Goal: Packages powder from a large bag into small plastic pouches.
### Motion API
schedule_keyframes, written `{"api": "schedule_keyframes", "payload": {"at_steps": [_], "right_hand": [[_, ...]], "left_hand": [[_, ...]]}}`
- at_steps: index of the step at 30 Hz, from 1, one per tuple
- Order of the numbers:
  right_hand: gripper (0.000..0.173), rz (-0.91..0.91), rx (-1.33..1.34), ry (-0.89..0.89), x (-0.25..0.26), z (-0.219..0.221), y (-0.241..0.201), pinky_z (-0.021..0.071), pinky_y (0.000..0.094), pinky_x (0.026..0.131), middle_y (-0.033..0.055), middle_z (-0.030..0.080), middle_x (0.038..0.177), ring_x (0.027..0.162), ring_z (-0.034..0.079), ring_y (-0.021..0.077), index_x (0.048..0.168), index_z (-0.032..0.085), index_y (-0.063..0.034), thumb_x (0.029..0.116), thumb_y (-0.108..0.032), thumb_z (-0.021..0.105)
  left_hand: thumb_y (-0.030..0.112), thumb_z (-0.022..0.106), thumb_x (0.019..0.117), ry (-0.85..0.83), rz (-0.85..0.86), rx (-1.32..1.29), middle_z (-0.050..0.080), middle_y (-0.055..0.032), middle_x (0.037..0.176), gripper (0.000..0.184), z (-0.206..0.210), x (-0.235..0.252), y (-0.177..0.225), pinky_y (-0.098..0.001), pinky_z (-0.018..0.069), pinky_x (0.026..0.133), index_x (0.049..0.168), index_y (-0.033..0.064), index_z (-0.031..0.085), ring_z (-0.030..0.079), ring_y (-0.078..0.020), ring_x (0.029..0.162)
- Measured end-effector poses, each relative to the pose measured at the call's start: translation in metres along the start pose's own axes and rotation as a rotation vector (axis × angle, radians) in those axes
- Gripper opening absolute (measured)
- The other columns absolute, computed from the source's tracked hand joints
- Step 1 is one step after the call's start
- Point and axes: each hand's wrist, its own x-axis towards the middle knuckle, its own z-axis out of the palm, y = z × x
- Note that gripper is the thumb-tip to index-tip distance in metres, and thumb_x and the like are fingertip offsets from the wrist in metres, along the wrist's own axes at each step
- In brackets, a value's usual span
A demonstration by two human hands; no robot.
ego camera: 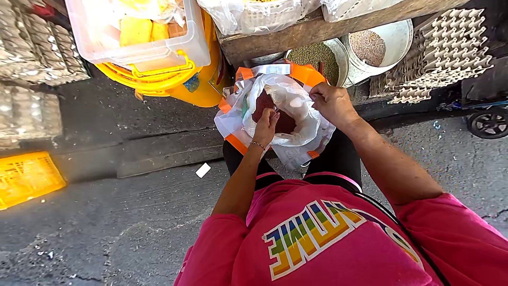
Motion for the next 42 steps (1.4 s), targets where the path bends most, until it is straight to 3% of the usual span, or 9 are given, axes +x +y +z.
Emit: {"api": "schedule_keyframes", "payload": {"at_steps": [4,6,10,15,20,24,35,42], "right_hand": [[0.028,0.241,-0.058,-0.233,0.012,0.059,0.042,0.0506,0.0655,0.096,0.0301,0.069,0.11,0.106,0.068,0.0479,0.118,0.067,0.0062,0.1061,-0.015,0.053],[0.028,0.331,-0.1,-0.301,0.014,0.09,0.056,0.0483,0.066,0.099,0.031,0.068,0.116,0.114,0.064,0.0495,0.121,0.066,0.0053,0.1057,-0.015,0.054],[0.031,0.48,-0.045,-0.391,0.011,0.139,0.07,0.0455,0.065,0.104,0.0282,0.065,0.128,0.124,0.061,0.0467,0.132,0.062,0.0007,0.1036,-0.009,0.054],[0.031,0.598,0.352,-0.379,0.007,0.172,0.083,0.0552,0.0503,0.099,0.0219,0.068,0.126,0.107,0.072,0.0324,0.134,0.06,-0.001,0.1095,-0.012,0.045],[0.028,0.663,0.689,-0.28,0.006,0.154,0.08,0.0603,0.038,0.086,0.0212,0.066,0.122,0.094,0.072,0.0221,0.132,0.058,0.0037,0.1098,-0.01,0.045],[0.025,0.597,0.808,-0.244,0.003,0.117,0.066,0.0607,0.0321,0.078,0.0164,0.066,0.114,0.087,0.071,0.0154,0.128,0.057,0.005,0.1085,-0.006,0.046],[0.019,0.262,0.603,-0.141,-0.009,-0.022,0.003,0.0639,0.0316,0.075,0.0085,0.071,0.099,0.079,0.073,0.0128,0.115,0.063,0.0014,0.1071,-0.009,0.05],[0.014,0.176,0.626,-0.147,-0.013,-0.054,-0.026,0.0644,0.0291,0.072,0.0034,0.071,0.091,0.075,0.073,0.0108,0.109,0.064,-0.0018,0.1058,-0.008,0.051]], "left_hand": [[0.018,0.044,0.1093,0.099,0.088,-0.045,0.058,-0.013,0.089,0.027,-0.015,-0.005,0.013,-0.034,0.0516,0.075,0.112,-0.0059,0.055,0.059,-0.0174,0.077],[0.016,0.042,0.109,0.155,0.17,-0.084,0.058,-0.0109,0.087,0.026,-0.024,-0.007,0.027,-0.0318,0.0522,0.074,0.11,-0.0063,0.054,0.059,-0.0149,0.076],[0.014,0.041,0.1089,0.245,0.305,-0.216,0.055,-0.0048,0.087,0.019,-0.041,-0.013,0.058,-0.0267,0.0519,0.074,0.107,-0.0025,0.051,0.057,-0.0085,0.077],[0.013,0.041,0.1091,0.283,0.401,-0.275,0.051,-0.0005,0.084,0.014,-0.054,-0.017,0.077,-0.0247,0.0506,0.068,0.103,0.0028,0.049,0.054,-0.0057,0.073],[0.015,0.043,0.1088,0.23,0.33,-0.188,0.055,-0.0068,0.085,0.02,-0.044,-0.015,0.059,-0.0279,0.0523,0.067,0.106,-0.0028,0.052,0.057,-0.0104,0.072],[0.015,0.046,0.108,0.161,0.268,-0.101,0.056,-0.0109,0.088,0.022,-0.026,-0.01,0.034,-0.0299,0.0513,0.07,0.106,-0.0043,0.055,0.057,-0.0142,0.074],[0.02,0.055,0.1056,0.039,0.185,-0.003,0.06,-0.014,0.088,0.026,-0.015,0.003,0.02,-0.0355,0.0526,0.075,0.111,-0.0052,0.056,0.06,-0.0198,0.077],[0.021,0.056,0.1057,-0.036,0.119,0.021,0.062,-0.019,0.091,0.029,-0.007,0.006,0.024,-0.0417,0.0539,0.08,0.112,-0.0076,0.055,0.064,-0.0266,0.083]]}}
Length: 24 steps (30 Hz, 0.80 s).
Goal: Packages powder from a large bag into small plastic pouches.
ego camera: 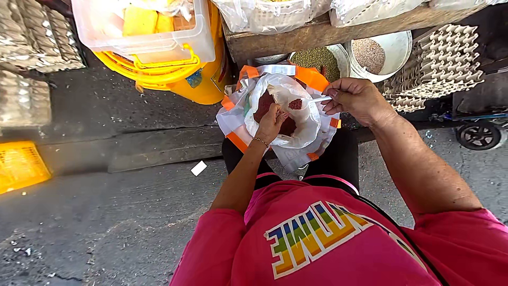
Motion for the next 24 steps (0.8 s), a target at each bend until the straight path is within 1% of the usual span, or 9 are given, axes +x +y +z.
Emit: {"api": "schedule_keyframes", "payload": {"at_steps": [2,4,6,8,12,15,18,20,24], "right_hand": [[0.014,-0.003,0.005,-0.004,0.001,0.001,0.002,0.0645,0.0291,0.072,0.0039,0.071,0.091,0.075,0.073,0.0112,0.109,0.064,-0.0018,0.1059,-0.008,0.052],[0.014,0.001,0.017,-0.006,0.003,0.001,0.008,0.0646,0.0299,0.073,0.0045,0.071,0.092,0.076,0.074,0.0119,0.109,0.064,-0.0016,0.106,-0.008,0.051],[0.014,0.018,0.049,0.001,0.005,0.001,0.017,0.0648,0.031,0.073,0.0049,0.072,0.092,0.075,0.074,0.0128,0.109,0.063,-0.0013,0.1061,-0.007,0.051],[0.014,0.037,0.082,0.011,0.006,0.002,0.027,0.0647,0.0312,0.073,0.0043,0.072,0.092,0.075,0.074,0.0124,0.108,0.063,-0.0019,0.1063,-0.007,0.05],[0.015,0.074,0.127,0.037,0.003,0.004,0.044,0.0645,0.0311,0.073,0.0048,0.072,0.093,0.076,0.073,0.0124,0.109,0.063,-0.0016,0.1066,-0.007,0.049],[0.015,0.097,0.144,0.054,0.002,0.006,0.051,0.0643,0.0306,0.072,0.0047,0.072,0.092,0.075,0.073,0.0122,0.11,0.063,-0.0013,0.1067,-0.006,0.049],[0.015,0.097,0.151,0.071,0.0,0.006,0.054,0.0642,0.0306,0.072,0.004,0.072,0.091,0.076,0.073,0.0122,0.11,0.063,-0.0018,0.1066,-0.006,0.049],[0.014,0.092,0.162,0.082,-0.001,0.005,0.055,0.0643,0.031,0.073,0.0042,0.072,0.092,0.076,0.074,0.0127,0.11,0.063,-0.002,0.1065,-0.007,0.05],[0.02,0.092,0.133,0.092,-0.013,0.01,0.07,0.063,0.034,0.076,0.0075,0.07,0.099,0.079,0.071,0.0133,0.12,0.061,-0.0004,0.1075,-0.009,0.048]], "left_hand": [[0.022,0.056,0.1061,-0.004,-0.027,0.02,0.061,-0.0184,0.089,0.029,0.004,0.002,0.0,-0.0419,0.0533,0.078,0.111,-0.0069,0.054,0.063,-0.0269,0.08],[0.024,0.055,0.1068,-0.014,-0.081,0.084,0.061,-0.0205,0.093,0.031,0.008,0.004,-0.002,-0.045,0.0527,0.084,0.111,-0.0074,0.055,0.063,-0.0308,0.086],[0.024,0.051,0.1081,-0.061,-0.163,0.186,0.062,-0.0275,0.111,0.036,0.009,0.007,-0.009,-0.0505,0.0484,0.1,0.117,-0.0099,0.058,0.062,-0.04,0.108],[0.02,0.048,0.1094,-0.153,-0.266,0.258,0.058,-0.0294,0.128,0.034,0.007,0.007,-0.017,-0.0522,0.0442,0.108,0.125,-0.0081,0.057,0.057,-0.0432,0.123],[0.015,0.05,0.1075,-0.297,-0.376,0.285,0.057,-0.0273,0.131,0.028,-0.001,0.003,-0.022,-0.0518,0.0473,0.106,0.126,-0.0044,0.06,0.058,-0.0409,0.122],[0.015,0.056,0.1054,-0.364,-0.352,0.273,0.061,-0.0245,0.127,0.026,-0.006,-0.002,-0.017,-0.05,0.0468,0.106,0.123,-0.0029,0.064,0.06,-0.0377,0.12],[0.015,0.052,0.1068,-0.431,-0.29,0.257,0.067,-0.0232,0.119,0.027,-0.01,-0.008,-0.013,-0.0489,0.0459,0.107,0.119,-0.0037,0.068,0.063,-0.0359,0.117],[0.017,0.046,0.1093,-0.399,-0.25,0.246,0.066,-0.0239,0.115,0.032,-0.01,-0.015,-0.01,-0.05,0.0468,0.104,0.117,-0.0054,0.068,0.063,-0.0364,0.113],[0.024,0.044,0.1106,-0.224,-0.239,0.276,0.061,-0.0227,0.133,0.036,-0.01,-0.044,0.001,-0.0556,0.0489,0.105,0.131,0.0019,0.063,0.062,-0.038,0.121]]}}
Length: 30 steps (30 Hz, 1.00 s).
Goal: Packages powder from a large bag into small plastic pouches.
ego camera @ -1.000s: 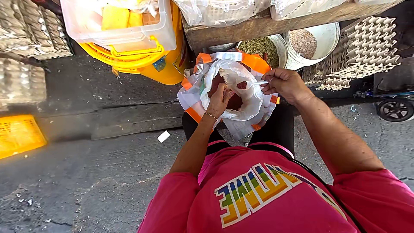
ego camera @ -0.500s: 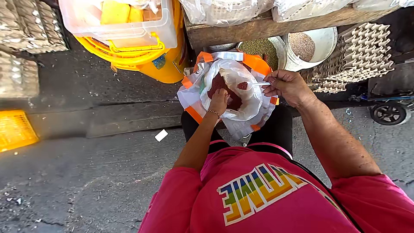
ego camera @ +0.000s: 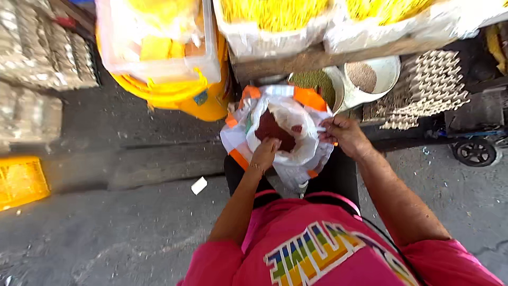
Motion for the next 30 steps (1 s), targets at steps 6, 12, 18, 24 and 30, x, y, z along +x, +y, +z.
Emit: {"api": "schedule_keyframes", "payload": {"at_steps": [6,12,18,24,30], "right_hand": [[0.025,0.04,0.09,0.038,0.001,0.006,0.011,0.063,0.0354,0.077,0.013,0.071,0.1,0.081,0.073,0.0176,0.122,0.061,0.0068,0.1068,-0.008,0.048],[0.019,0.037,0.2,0.071,-0.009,0.009,0.01,0.063,0.0329,0.073,0.0109,0.072,0.095,0.076,0.073,0.0159,0.116,0.062,0.0046,0.1071,-0.007,0.049],[0.017,0.016,0.2,0.08,-0.013,0.008,0.016,0.0632,0.0319,0.071,0.0106,0.072,0.092,0.074,0.073,0.0153,0.113,0.063,0.0037,0.1071,-0.007,0.051],[0.017,0.019,0.209,0.077,-0.013,0.008,0.021,0.0629,0.0316,0.07,0.0114,0.072,0.091,0.073,0.073,0.0157,0.113,0.063,0.0033,0.1072,-0.007,0.051],[0.018,0.003,0.207,0.075,-0.014,0.009,0.021,0.063,0.032,0.07,0.0118,0.073,0.09,0.073,0.073,0.0162,0.114,0.063,0.0036,0.1073,-0.007,0.05]], "left_hand": [[0.019,0.054,0.1054,0.197,-0.023,-0.125,0.068,-0.0197,0.125,0.033,-0.019,-0.006,0.013,-0.0428,0.0494,0.107,0.129,-0.0009,0.066,0.066,-0.0283,0.117],[0.006,0.058,0.1014,0.274,0.005,-0.346,0.072,-0.0145,0.117,0.039,-0.035,-0.015,0.033,-0.0366,0.0551,0.1,0.139,-0.0032,0.056,0.071,-0.0191,0.107],[0.006,0.055,0.1027,0.317,0.001,-0.274,0.072,-0.0146,0.115,0.025,-0.047,-0.027,0.05,-0.0364,0.0547,0.097,0.126,-0.005,0.056,0.07,-0.0189,0.105],[0.007,0.066,0.0962,0.432,0.085,-0.303,0.073,-0.0099,0.103,0.013,-0.047,-0.031,0.046,-0.0306,0.0563,0.091,0.104,0.0011,0.074,0.069,-0.0132,0.095],[0.01,0.067,0.0978,0.472,0.069,-0.358,0.075,-0.0122,0.107,0.024,-0.043,-0.038,0.048,-0.0322,0.0578,0.093,0.12,-0.0001,0.071,0.072,-0.0142,0.097]]}}
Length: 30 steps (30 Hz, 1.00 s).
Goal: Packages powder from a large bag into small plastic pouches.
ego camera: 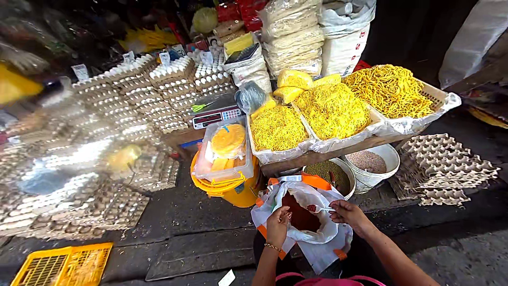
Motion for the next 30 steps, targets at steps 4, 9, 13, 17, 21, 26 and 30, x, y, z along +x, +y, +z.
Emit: {"api": "schedule_keyframes", "payload": {"at_steps": [4,9,13,17,21,26,30], "right_hand": [[0.018,-0.037,-0.011,-0.005,-0.002,0.0,-0.002,0.0632,0.0325,0.069,0.0123,0.073,0.092,0.073,0.074,0.0166,0.114,0.063,0.0043,0.107,-0.005,0.049],[0.017,-0.057,-0.013,-0.005,-0.007,0.001,-0.003,0.0633,0.0312,0.068,0.011,0.072,0.091,0.072,0.073,0.0153,0.113,0.063,0.0039,0.1067,-0.004,0.049],[0.018,-0.065,-0.004,-0.017,-0.008,0.003,-0.002,0.0634,0.0307,0.068,0.011,0.073,0.091,0.072,0.073,0.0149,0.113,0.063,0.0046,0.107,-0.004,0.048],[0.017,-0.07,-0.02,-0.017,-0.008,0.008,-0.002,0.0634,0.0299,0.067,0.0106,0.073,0.089,0.07,0.073,0.0145,0.112,0.063,0.0043,0.1067,-0.003,0.049],[0.017,-0.083,-0.045,-0.033,-0.007,0.009,0.0,0.0632,0.0287,0.066,0.0095,0.073,0.088,0.07,0.073,0.0133,0.112,0.063,0.0036,0.1067,-0.004,0.05],[0.018,-0.091,-0.061,-0.045,-0.007,0.011,0.002,0.0631,0.0286,0.066,0.009,0.073,0.088,0.07,0.073,0.0135,0.113,0.063,0.004,0.1068,-0.004,0.049],[0.017,-0.081,-0.072,-0.041,-0.008,0.013,0.003,0.0633,0.0283,0.066,0.0083,0.072,0.088,0.07,0.073,0.013,0.113,0.062,0.004,0.1067,-0.005,0.049]], "left_hand": [[0.008,0.065,0.0978,0.028,-0.021,-0.014,0.073,-0.0129,0.104,0.027,-0.002,-0.004,0.007,-0.035,0.0575,0.091,0.122,-0.0035,0.063,0.072,-0.017,0.095],[0.014,0.068,0.0965,0.049,0.038,-0.027,0.072,-0.0093,0.093,0.018,-0.01,-0.009,0.012,-0.0299,0.0563,0.083,0.107,-0.0016,0.069,0.068,-0.0119,0.085],[0.014,0.069,0.0958,0.083,0.091,-0.044,0.07,-0.0112,0.097,0.017,-0.013,-0.011,0.012,-0.0286,0.0554,0.085,0.104,-0.0003,0.074,0.067,-0.0128,0.088],[0.01,0.063,0.0991,0.09,0.073,-0.064,0.07,-0.0155,0.106,0.021,-0.011,-0.012,0.011,-0.0303,0.0547,0.09,0.113,-0.0011,0.074,0.067,-0.0163,0.096],[0.006,0.059,0.101,-0.006,0.035,-0.084,0.068,-0.0207,0.12,0.028,-0.009,-0.013,0.01,-0.0349,0.0526,0.102,0.125,-0.005,0.067,0.068,-0.0223,0.11],[0.006,0.058,0.1008,-0.031,0.027,-0.138,0.071,-0.019,0.113,0.026,-0.009,-0.017,0.013,-0.0334,0.0544,0.096,0.123,-0.0067,0.066,0.069,-0.0188,0.102],[0.008,0.063,0.0982,-0.01,0.058,-0.16,0.071,-0.0164,0.102,0.02,-0.009,-0.019,0.016,-0.0322,0.0553,0.089,0.111,-0.0064,0.069,0.068,-0.0159,0.093]]}}
